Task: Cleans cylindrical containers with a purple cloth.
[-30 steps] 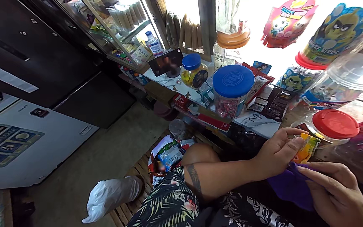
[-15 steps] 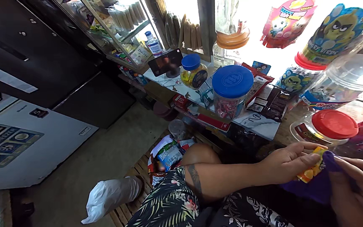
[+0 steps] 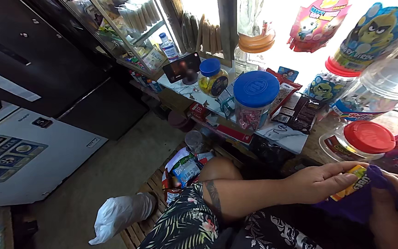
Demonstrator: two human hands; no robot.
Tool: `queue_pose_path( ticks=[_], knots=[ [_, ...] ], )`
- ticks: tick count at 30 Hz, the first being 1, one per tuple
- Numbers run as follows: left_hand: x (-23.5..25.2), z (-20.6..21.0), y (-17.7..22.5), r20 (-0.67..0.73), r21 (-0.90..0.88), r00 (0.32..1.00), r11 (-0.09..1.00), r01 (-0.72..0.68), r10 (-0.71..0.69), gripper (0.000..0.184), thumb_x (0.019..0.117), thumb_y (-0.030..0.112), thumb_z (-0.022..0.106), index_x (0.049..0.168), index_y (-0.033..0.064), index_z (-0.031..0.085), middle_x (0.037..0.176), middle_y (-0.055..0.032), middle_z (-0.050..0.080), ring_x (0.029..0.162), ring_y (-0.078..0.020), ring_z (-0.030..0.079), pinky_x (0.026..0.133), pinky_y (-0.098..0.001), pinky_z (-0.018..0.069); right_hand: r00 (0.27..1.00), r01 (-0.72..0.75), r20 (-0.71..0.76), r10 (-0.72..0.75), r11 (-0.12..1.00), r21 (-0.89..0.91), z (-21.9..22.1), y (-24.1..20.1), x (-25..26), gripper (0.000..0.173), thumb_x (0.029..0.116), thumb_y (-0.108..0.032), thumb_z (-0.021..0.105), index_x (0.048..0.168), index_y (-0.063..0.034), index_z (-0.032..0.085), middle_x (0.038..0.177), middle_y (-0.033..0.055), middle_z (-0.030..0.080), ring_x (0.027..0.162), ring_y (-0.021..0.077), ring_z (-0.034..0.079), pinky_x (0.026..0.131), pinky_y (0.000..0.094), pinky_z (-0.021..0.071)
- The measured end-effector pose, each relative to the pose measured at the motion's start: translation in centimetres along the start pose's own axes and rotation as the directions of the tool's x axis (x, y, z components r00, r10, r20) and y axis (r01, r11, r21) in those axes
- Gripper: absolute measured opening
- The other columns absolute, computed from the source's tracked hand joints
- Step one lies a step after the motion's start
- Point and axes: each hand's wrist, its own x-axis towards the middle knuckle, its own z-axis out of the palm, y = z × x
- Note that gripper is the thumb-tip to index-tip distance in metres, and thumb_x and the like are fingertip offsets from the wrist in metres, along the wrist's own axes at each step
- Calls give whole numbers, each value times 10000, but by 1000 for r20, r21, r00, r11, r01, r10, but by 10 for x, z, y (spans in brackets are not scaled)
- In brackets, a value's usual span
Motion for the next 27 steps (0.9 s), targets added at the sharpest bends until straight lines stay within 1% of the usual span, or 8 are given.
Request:
queue_pose_path(
  ticks=[5,7,10,14,20,22,25,27],
  knots=[
    [-1,0,0,23,52,999,998,-41,39,463,1082,129,337,1464,-117,424,1286,-298,600,1164,-273,621,1008,-414,480,1000,8,2,-9,1000,4,2,-1,-2,252,1047,-150,534,1235,-105,695,1157,10,588,1173,-7,503,1036,134,373],
    [-2,-1,-1,23,116,998,991,-68,66,465,1082,139,324,1449,-125,436,1269,-300,609,1163,-290,626,1007,-434,484,1000,17,-1,-17,1000,3,4,-1,-3,255,1041,-136,540,1240,-107,696,1166,14,590,1179,-2,508,1037,135,381],
    [-3,-2,-1,22,222,997,972,-79,76,478,1090,162,303,1447,-119,453,1312,-300,603,1218,-323,618,1039,-477,471,999,36,-7,-36,999,-11,7,-2,-4,260,1037,-132,538,1237,-104,701,1166,26,583,1176,6,506,1035,133,377],
    [-4,-2,-6,7,298,995,950,-96,98,489,1087,168,272,1433,-109,479,1310,-290,616,1221,-338,626,1020,-515,484,999,37,2,-37,999,-40,8,-4,-5,247,1040,-141,543,1216,-59,696,1153,66,572,1171,8,497,1037,126,361],
    [-5,-3,-10,-97,258,986,961,-104,133,491,1094,168,254,1392,-131,505,1291,-293,618,1206,-314,625,1029,-476,480,996,79,37,-78,996,-40,16,-12,-8,250,1039,-161,551,1240,-127,696,1167,27,558,1171,-9,496,1030,114,362],
    [-4,-4,-13,-143,230,977,966,-121,157,495,1090,160,249,1384,-145,504,1307,-300,605,1225,-305,612,1054,-449,467,996,76,56,-75,997,-10,19,-14,-11,248,1039,-182,560,1243,-146,697,1163,16,561,1169,-11,498,1029,116,364],
    [-2,-5,-15,-205,155,968,981,-115,146,508,1082,157,229,1383,-161,486,1339,-308,575,1252,-280,586,1084,-407,442,989,90,113,-94,995,38,22,-16,-12,249,1047,-234,554,1254,-209,689,1184,-25,563,1182,-23,503,1032,119,379],
    [-2,-6,-16,-247,92,961,990,-105,125,532,1078,182,219,1392,-164,474,1343,-309,565,1234,-251,584,1073,-376,442,981,105,152,-116,991,79,23,-17,-13,245,1049,-246,550,1250,-241,690,1192,-48,567,1183,-22,514,1031,125,396]
  ],
)
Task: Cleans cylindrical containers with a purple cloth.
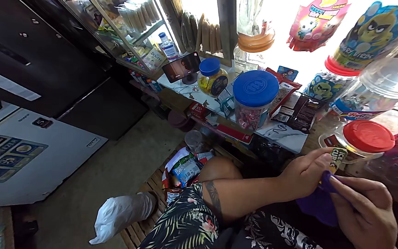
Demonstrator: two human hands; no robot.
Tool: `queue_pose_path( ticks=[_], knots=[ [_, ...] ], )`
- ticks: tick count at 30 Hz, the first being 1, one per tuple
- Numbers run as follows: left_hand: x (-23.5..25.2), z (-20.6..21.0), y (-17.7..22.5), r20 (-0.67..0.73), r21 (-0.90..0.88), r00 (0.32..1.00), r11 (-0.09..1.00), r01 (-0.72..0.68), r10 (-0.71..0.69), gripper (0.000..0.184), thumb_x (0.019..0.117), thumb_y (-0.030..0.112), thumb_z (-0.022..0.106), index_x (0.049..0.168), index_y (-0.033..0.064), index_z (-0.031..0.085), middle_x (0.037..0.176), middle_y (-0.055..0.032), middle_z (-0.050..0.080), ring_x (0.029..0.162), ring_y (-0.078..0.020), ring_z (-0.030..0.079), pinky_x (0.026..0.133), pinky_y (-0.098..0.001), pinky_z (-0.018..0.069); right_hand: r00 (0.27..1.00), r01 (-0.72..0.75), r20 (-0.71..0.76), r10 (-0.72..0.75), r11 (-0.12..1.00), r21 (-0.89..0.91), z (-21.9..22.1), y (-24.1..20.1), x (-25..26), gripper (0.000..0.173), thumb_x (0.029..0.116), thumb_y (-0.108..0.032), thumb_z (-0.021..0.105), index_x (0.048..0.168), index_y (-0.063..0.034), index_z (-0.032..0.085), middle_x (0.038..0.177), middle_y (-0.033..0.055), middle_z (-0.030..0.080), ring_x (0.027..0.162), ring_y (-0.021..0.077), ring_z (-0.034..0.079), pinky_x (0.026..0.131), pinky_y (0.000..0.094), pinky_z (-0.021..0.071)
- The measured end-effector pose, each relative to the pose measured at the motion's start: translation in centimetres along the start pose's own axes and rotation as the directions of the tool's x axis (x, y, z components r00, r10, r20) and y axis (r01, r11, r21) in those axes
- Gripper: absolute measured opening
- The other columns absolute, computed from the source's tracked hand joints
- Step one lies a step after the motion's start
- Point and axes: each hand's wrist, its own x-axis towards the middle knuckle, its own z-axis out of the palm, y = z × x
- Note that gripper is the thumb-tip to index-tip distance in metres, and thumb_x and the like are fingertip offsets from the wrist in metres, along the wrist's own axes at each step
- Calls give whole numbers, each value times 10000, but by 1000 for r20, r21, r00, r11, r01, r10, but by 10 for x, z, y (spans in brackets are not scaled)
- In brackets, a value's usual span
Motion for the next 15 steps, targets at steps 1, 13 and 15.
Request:
queue_pose_path(
  ticks=[1,13,15],
  knots=[
    [0,0,0,-13,-26,1000,1000,14,-15,542,1078,197,216,1396,-160,470,1338,-302,564,1212,-229,585,1059,-359,447,1000,10,16,-10,1000,17,0,0,0,242,1048,-249,551,1246,-252,691,1195,-58,569,1183,-22,519,1029,127,403],
    [-2,6,4,199,2,980,1000,-4,4,518,1098,170,221,1417,-163,459,1390,-320,546,1324,-310,547,1133,-415,399,995,-3,-100,-8,994,-111,-20,15,5,233,1048,-192,549,1216,-138,703,1164,22,581,1165,10,513,1026,137,380],
    [-2,5,8,236,14,972,1000,10,-13,515,1099,165,222,1437,-157,439,1419,-320,524,1347,-316,526,1143,-419,386,995,-16,-103,4,993,-115,-21,16,5,236,1047,-182,548,1212,-125,707,1161,34,585,1170,10,510,1029,131,372]
  ],
)
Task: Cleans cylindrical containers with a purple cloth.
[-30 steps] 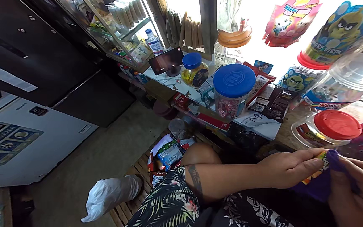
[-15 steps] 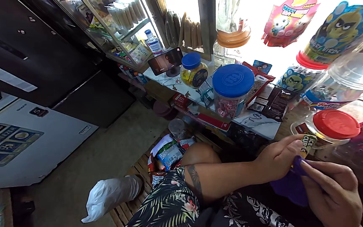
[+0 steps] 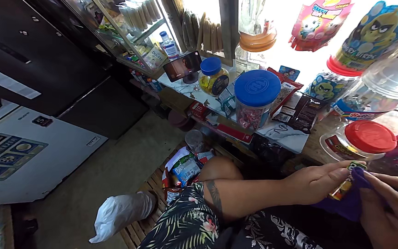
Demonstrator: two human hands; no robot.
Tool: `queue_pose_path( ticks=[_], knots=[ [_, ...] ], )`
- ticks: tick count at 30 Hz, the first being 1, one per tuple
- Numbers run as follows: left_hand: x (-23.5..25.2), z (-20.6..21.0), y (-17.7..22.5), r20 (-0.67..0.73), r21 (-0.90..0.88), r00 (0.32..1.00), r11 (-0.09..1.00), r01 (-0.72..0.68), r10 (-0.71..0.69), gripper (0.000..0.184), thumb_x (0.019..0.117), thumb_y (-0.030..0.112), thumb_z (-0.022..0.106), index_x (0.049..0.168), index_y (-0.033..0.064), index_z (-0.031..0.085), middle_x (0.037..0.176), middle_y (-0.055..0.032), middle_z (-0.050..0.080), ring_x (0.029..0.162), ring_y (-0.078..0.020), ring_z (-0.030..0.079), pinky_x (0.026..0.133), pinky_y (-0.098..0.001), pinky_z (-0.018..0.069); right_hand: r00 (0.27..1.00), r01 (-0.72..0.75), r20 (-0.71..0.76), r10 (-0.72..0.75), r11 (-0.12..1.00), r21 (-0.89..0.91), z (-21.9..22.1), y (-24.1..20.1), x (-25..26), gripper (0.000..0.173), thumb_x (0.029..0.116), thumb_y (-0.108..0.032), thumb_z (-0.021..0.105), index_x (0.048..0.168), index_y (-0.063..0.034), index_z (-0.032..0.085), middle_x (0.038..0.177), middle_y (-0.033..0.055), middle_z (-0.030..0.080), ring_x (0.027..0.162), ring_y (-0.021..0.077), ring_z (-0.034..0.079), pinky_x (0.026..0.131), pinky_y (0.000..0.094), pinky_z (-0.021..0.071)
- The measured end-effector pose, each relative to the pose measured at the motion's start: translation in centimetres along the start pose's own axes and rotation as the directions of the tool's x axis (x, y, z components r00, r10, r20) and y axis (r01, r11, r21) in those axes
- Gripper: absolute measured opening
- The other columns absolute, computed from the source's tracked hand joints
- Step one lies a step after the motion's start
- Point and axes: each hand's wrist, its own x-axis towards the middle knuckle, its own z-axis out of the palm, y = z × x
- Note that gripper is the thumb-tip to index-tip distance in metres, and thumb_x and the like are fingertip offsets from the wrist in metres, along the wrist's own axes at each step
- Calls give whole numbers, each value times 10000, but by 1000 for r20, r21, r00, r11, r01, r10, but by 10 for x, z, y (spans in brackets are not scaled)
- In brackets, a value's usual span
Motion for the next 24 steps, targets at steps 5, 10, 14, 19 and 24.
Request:
queue_pose_path(
  ticks=[5,10,14,19,24],
  knots=[
    [2,-2,6,30,7,998,999,54,-54,492,1091,157,271,1452,-134,437,1404,-305,545,1320,-317,550,1108,-453,418,1000,1,11,-1,1000,2,-1,-1,0,234,1039,-166,549,1203,-108,706,1155,49,585,1171,17,505,1039,134,360],
    [2,-1,3,6,26,1000,1000,13,-14,457,1093,136,302,1387,-155,497,1350,-300,583,1279,-308,580,1101,-442,427,999,-39,-12,39,999,-6,0,1,0,248,1042,-170,555,1204,-62,709,1140,79,588,1149,21,518,1024,132,375],
    [3,-1,6,-65,41,998,999,8,-5,434,1081,108,318,1295,-190,551,1215,-314,632,1156,-282,629,1032,-399,464,998,-59,-1,59,998,-10,0,0,1,273,1046,-197,562,1236,-51,694,1135,96,582,1144,21,506,1018,122,357],
    [5,-8,10,-221,-43,973,997,62,-70,455,1086,135,287,1255,-192,555,1135,-257,639,1022,-154,631,939,-310,502,996,-48,79,45,998,35,7,-5,-3,284,1047,-232,549,1271,-116,680,1143,57,581,1153,10,501,1022,120,352],
    [6,-12,13,-302,-140,941,983,116,-154,473,1089,143,262,1353,-184,481,1285,-282,574,1140,-161,591,1010,-297,463,983,-11,181,-11,992,123,16,-12,-6,265,1057,-290,530,1271,-252,683,1175,-29,586,1160,-7,517,1015,128,381]
  ],
)
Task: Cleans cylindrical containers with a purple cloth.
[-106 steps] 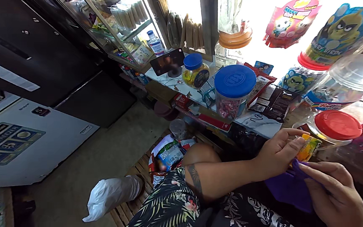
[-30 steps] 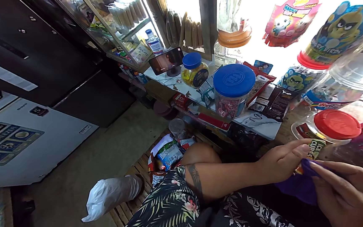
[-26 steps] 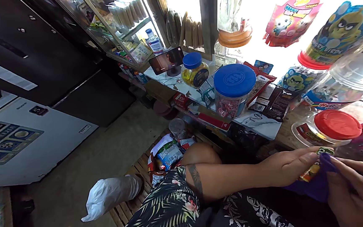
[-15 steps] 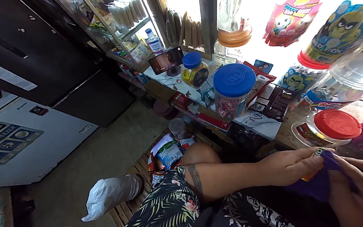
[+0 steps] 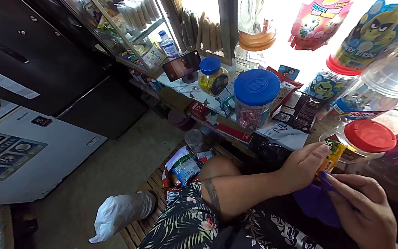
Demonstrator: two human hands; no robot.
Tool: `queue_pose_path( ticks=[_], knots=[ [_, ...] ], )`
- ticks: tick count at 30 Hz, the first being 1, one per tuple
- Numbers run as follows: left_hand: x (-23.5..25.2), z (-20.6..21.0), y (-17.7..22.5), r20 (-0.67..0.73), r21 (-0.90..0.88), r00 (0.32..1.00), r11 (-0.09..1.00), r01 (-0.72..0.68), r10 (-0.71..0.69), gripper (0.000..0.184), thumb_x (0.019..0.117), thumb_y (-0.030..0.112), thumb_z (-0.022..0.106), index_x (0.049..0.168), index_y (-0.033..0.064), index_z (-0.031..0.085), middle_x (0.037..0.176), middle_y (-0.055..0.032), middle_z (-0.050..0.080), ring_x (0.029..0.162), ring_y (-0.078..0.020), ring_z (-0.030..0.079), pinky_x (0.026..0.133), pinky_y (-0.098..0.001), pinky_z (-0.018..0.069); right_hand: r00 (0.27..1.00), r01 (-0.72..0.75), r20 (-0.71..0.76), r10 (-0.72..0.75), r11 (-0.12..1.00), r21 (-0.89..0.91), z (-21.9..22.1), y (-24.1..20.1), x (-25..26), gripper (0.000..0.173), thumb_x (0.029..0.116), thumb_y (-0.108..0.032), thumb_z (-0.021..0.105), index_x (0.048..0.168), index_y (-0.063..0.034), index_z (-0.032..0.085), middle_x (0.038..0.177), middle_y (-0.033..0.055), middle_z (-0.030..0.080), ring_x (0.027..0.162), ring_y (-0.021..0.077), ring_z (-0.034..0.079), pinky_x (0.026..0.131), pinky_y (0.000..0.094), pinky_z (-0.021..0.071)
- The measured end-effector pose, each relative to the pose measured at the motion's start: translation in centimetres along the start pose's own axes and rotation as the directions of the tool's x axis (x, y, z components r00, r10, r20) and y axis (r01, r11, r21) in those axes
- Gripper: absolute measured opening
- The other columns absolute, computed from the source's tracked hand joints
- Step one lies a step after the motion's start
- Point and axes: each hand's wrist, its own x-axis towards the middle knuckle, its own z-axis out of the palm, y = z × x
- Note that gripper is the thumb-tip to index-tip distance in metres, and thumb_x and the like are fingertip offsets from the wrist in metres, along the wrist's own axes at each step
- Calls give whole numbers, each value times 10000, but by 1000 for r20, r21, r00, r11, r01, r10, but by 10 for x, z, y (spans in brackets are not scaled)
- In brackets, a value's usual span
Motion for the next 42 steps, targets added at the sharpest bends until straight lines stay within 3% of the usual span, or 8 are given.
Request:
queue_pose_path(
  ticks=[3,9,17,20,25,30,37,42],
  knots=[
    [0,0,-4,40,-11,999,1000,10,-10,482,1091,160,262,1391,-165,454,1328,-285,554,1173,-185,587,1015,-315,469,1000,26,3,-26,1000,4,-1,2,0,247,1048,-256,540,1238,-257,699,1164,-29,587,1154,1,523,1017,135,388],
    [-5,4,-4,164,33,985,998,58,-63,493,1106,195,243,1427,-117,450,1293,-251,576,965,-141,616,791,-277,521,996,-25,-90,17,996,-89,-10,7,2,252,1047,-233,550,1229,-148,701,1158,42,574,1169,20,503,1042,142,355],
    [-8,9,-3,288,42,957,999,15,-26,480,1103,179,287,1421,-146,438,1225,-278,610,1012,-209,646,860,-348,533,971,-146,-198,134,988,-46,-22,13,4,261,1033,-151,572,1226,-28,699,1161,91,592,1172,21,503,1036,137,367],
    [-6,9,-3,301,56,954,998,-9,-8,470,1092,183,337,1411,-139,461,1215,-268,622,1008,-208,646,857,-352,531,955,-198,-211,209,978,71,-21,14,3,262,1032,-131,569,1246,-56,700,1211,17,602,1179,-4,522,1032,138,409],
    [-3,6,-1,330,140,943,986,-88,37,463,1085,163,349,1401,-144,489,1278,-300,618,1183,-289,630,1039,-438,470,935,-274,-138,327,913,302,-23,9,5,284,1041,-128,502,1259,-132,683,1270,-104,635,1203,2,562,1062,202,452],
    [0,2,1,383,212,924,973,-87,-1,465,1095,182,335,1430,-103,486,1297,-284,619,1198,-307,629,1032,-478,473,964,-227,-61,258,922,314,-31,14,8,254,1038,-265,542,1249,-256,682,1245,-169,617,1187,-14,552,1029,170,448],
    [1,1,-3,344,292,938,945,-147,39,445,1094,170,328,1361,-109,551,1219,-275,656,1135,-315,656,995,-494,491,975,-221,16,222,957,189,-39,22,8,243,982,-253,641,1220,-223,682,1200,-124,620,1167,-17,542,1017,157,433],
    [2,-2,-3,317,315,947,935,-163,58,423,1085,167,360,1253,-122,619,1090,-257,690,1020,-290,681,920,-473,517,972,-230,93,216,954,190,-41,25,5,357,987,-271,640,1344,-263,659,1226,-108,594,1177,-32,507,1018,133,403]
  ],
)
